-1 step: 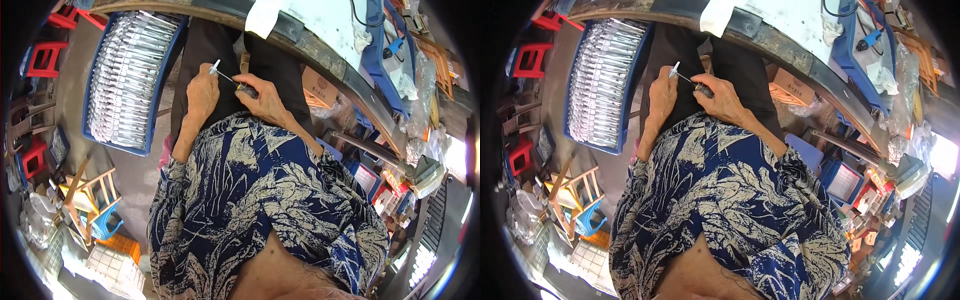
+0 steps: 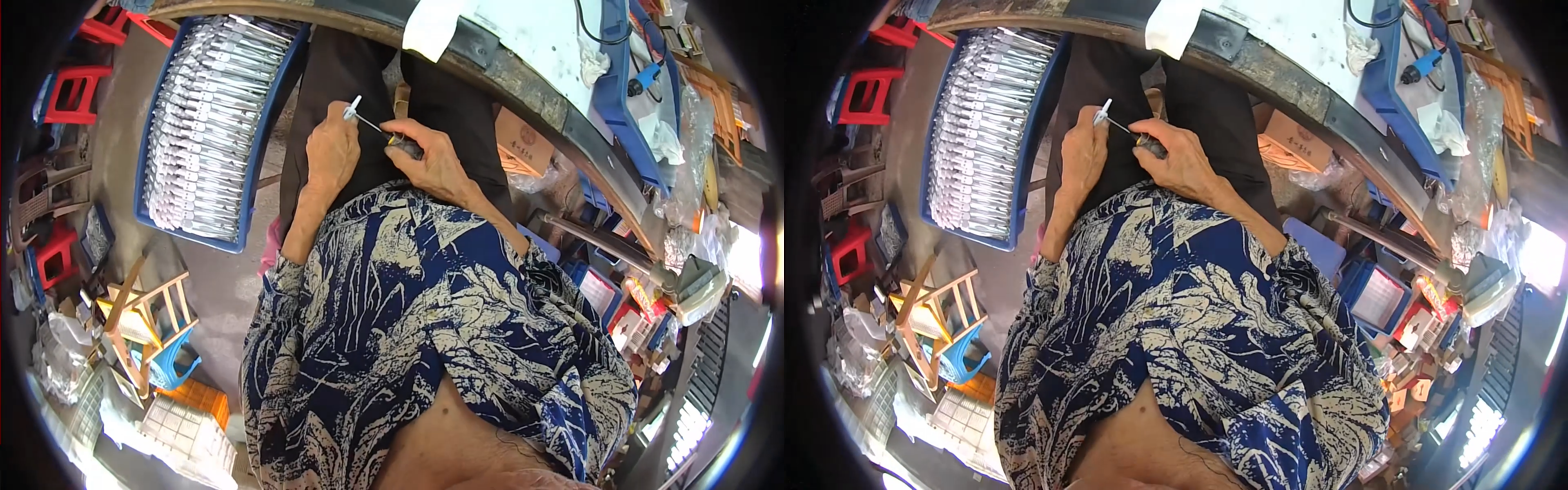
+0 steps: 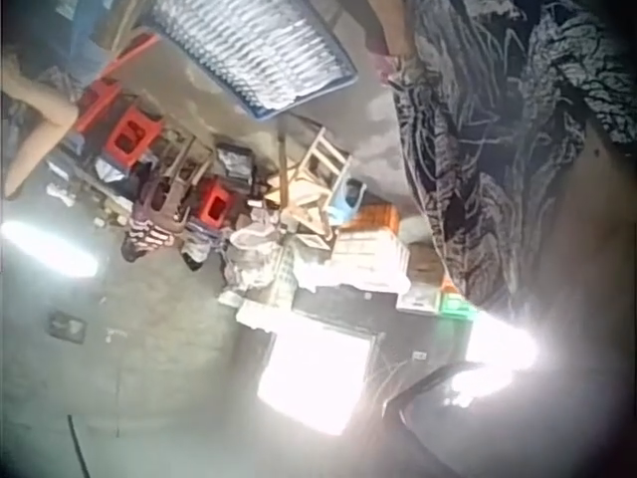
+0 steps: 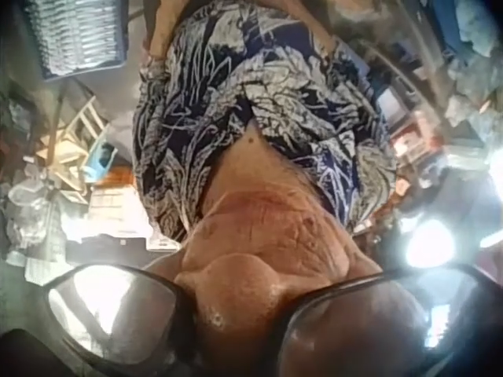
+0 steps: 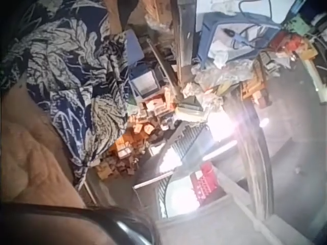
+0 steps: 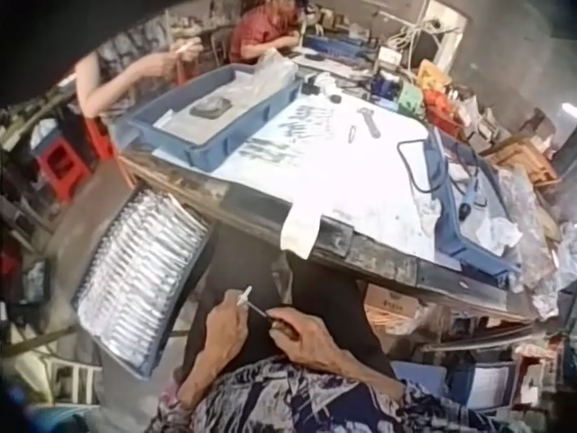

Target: Assembling or inspecting small hardware components using a hand tool at a workbench.

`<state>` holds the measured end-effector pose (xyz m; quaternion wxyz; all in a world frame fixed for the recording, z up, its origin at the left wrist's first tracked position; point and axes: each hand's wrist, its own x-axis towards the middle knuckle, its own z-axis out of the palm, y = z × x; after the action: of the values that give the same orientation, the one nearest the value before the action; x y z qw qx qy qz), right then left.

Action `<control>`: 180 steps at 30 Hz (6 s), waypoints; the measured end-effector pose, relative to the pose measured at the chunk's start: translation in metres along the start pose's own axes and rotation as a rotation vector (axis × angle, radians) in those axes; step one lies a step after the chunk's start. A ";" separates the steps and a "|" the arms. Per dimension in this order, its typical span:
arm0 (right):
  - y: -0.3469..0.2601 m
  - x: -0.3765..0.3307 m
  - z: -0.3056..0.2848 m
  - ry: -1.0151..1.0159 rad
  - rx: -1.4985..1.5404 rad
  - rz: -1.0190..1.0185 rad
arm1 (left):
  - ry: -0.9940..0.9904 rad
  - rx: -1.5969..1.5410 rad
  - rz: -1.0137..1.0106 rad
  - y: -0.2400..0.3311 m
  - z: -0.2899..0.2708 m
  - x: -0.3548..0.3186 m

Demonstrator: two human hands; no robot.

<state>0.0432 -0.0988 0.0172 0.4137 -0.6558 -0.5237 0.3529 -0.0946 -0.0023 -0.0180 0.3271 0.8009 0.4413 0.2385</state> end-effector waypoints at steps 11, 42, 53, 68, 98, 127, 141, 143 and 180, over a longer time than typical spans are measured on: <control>0.002 -0.001 0.007 -0.027 0.010 0.004 | -0.025 0.008 -0.012 0.000 -0.002 -0.004; -0.001 0.002 0.017 -0.141 -0.727 -0.286 | 0.058 0.225 0.163 -0.004 0.007 -0.004; 0.009 0.009 0.026 0.014 -0.140 0.015 | 0.076 0.254 0.097 -0.012 0.014 -0.009; 0.003 0.020 0.009 -0.148 1.345 0.998 | 0.165 0.259 0.089 -0.008 0.019 -0.006; 0.037 0.019 -0.007 -0.290 0.731 0.627 | 0.961 -0.764 -0.515 -0.075 -0.123 -0.020; 0.043 0.015 -0.007 -0.200 0.713 0.686 | 0.819 -0.079 -0.762 -0.112 -0.131 -0.033; 0.035 0.009 -0.004 -0.202 0.688 0.638 | 0.548 -0.468 0.695 0.089 -0.236 0.018; 0.039 0.008 -0.005 -0.182 0.688 0.631 | 0.542 -0.485 0.741 0.087 -0.235 0.018; 0.063 0.000 0.001 -0.145 0.622 0.512 | 0.289 -0.954 1.187 0.175 -0.186 0.064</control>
<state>0.0674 -0.1060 -0.0405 0.4529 -0.5819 -0.2396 0.6315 -0.0908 0.0420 0.2416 0.3931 0.6368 -0.1740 0.6400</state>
